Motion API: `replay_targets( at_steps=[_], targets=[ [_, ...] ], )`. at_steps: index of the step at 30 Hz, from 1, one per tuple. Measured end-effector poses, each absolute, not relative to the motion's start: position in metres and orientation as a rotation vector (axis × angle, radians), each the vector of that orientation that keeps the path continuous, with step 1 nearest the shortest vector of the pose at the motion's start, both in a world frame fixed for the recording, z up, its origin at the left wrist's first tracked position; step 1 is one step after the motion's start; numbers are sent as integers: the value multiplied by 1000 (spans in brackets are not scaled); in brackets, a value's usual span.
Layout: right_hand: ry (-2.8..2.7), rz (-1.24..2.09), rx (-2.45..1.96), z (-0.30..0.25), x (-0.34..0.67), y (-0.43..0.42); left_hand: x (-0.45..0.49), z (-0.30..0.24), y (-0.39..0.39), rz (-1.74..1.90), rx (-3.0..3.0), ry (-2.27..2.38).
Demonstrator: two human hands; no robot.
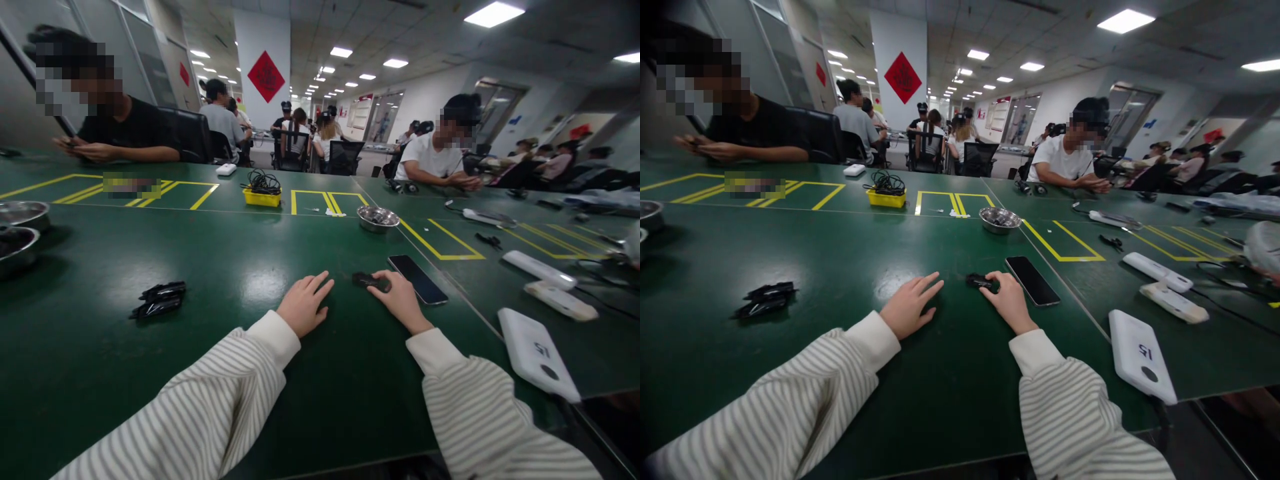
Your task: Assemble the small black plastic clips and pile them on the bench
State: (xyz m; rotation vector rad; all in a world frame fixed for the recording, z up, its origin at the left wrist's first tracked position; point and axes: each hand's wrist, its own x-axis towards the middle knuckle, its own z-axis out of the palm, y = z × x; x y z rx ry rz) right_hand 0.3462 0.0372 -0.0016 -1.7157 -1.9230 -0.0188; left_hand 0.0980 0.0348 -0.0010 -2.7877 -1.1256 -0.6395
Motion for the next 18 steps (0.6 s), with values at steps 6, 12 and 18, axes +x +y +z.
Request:
replay_targets(
  at_steps=[6, 12, 18],
  targets=[
    [-1703, -147, -1901, -2, 364, 52, -27, 0, 20, -598, -2383, -1489],
    [-1726, -309, -1878, -5, 365, 58, -130, 11, 6, -367, -2039, -1836],
    [-1831, -351, -1701, -1, 339, 53, -109, 11, 10, -321, -2185, -1845]
  ],
)
